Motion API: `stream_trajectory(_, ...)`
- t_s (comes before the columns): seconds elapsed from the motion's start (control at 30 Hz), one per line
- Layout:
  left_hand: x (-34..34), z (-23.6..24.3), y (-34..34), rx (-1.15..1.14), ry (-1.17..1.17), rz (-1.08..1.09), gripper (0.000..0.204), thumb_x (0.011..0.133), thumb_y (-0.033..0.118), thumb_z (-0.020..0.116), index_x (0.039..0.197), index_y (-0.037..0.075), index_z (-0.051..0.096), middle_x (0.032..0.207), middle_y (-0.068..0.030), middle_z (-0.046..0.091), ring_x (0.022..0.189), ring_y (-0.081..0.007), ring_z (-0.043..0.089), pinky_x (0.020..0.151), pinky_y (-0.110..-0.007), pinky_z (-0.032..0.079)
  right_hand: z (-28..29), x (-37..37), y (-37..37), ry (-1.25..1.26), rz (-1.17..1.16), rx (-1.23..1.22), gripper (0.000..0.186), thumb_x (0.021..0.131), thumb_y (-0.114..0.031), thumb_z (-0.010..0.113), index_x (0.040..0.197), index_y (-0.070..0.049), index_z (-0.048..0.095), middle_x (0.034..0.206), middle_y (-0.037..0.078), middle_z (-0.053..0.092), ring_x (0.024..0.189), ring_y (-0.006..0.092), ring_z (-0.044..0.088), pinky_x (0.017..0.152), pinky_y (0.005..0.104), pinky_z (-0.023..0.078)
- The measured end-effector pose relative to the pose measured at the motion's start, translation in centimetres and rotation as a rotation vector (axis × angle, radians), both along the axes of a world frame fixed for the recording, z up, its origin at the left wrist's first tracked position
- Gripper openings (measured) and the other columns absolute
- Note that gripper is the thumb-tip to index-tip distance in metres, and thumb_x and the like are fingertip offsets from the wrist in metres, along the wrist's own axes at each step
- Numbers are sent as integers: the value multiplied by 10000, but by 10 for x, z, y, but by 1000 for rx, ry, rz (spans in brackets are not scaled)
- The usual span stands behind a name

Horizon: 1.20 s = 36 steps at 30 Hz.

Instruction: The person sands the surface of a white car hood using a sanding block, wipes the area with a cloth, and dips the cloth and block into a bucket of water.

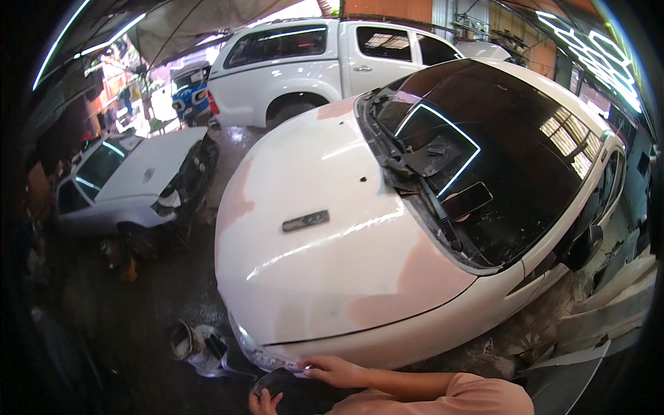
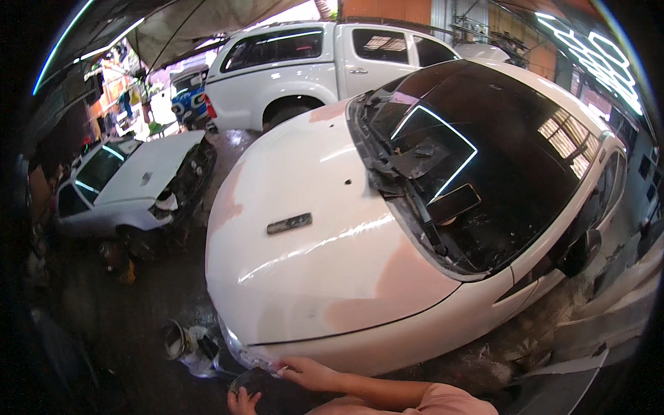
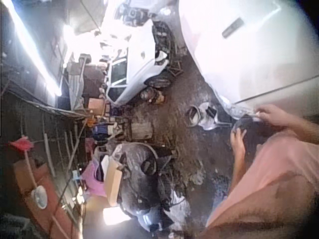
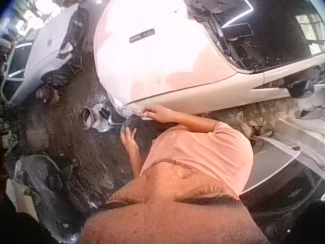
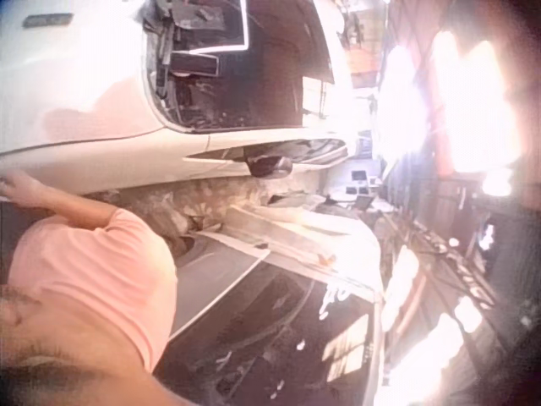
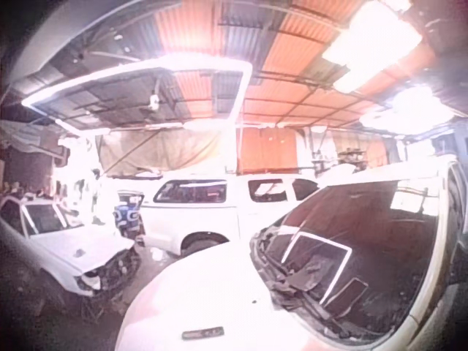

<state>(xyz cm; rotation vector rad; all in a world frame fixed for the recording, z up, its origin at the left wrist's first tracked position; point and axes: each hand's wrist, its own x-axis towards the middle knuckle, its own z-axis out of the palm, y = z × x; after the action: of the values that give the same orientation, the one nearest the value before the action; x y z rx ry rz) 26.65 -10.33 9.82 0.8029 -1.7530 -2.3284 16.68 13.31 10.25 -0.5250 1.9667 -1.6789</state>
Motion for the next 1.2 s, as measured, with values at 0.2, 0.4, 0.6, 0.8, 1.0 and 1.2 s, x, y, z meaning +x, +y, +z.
stream_trajectory(0.2,-5,-10,0,-94,-32,157,592,1052,223,637,1507,-77,407,1420,-238,510,1194,-343,591,942,-428,606,28,-57,120,203,-259,233,403,1047,-290,630,1364,-46,593,1234,213,680,1153,309,681,991,402,544)
stream_trajectory(0.4,-6,-1,24,-87,-35,222,645,1036,215,663,1534,-75,375,1418,-242,509,1191,-345,595,955,-427,599,88,-220,251,680,-593,738,373,1018,-315,615,1306,-79,589,1329,187,628,1240,393,607,1008,495,511)
stream_trajectory(0.6,8,9,44,-128,19,212,618,1035,196,659,1518,-92,402,1395,-226,533,1167,-338,609,940,-401,605,113,-358,342,848,-901,1277,216,983,-168,537,1122,-89,682,1201,143,645,1151,340,630,942,507,544)
stream_trajectory(0.8,51,6,35,-146,-39,398,591,1052,204,627,1513,-97,411,1396,-229,535,1148,-348,629,938,-392,606,99,-391,340,789,-964,1566,217,985,-193,565,1095,-151,748,1184,80,654,1159,268,615,938,431,494)
stream_trajectory(1.0,60,8,38,-102,-113,468,604,1051,199,618,1527,-95,391,1433,-244,515,1159,-362,637,933,-396,606,109,-392,366,1085,-1084,1402,177,957,-191,575,971,-116,734,1064,87,673,1069,279,647,878,478,492)
stream_trajectory(1.2,44,-4,35,-133,-45,431,647,1041,213,640,1559,-61,363,1507,-222,462,1211,-372,612,950,-410,600,159,-371,376,980,-1223,1083,202,983,-243,609,1025,-73,710,1086,133,679,1076,347,661,878,492,521)
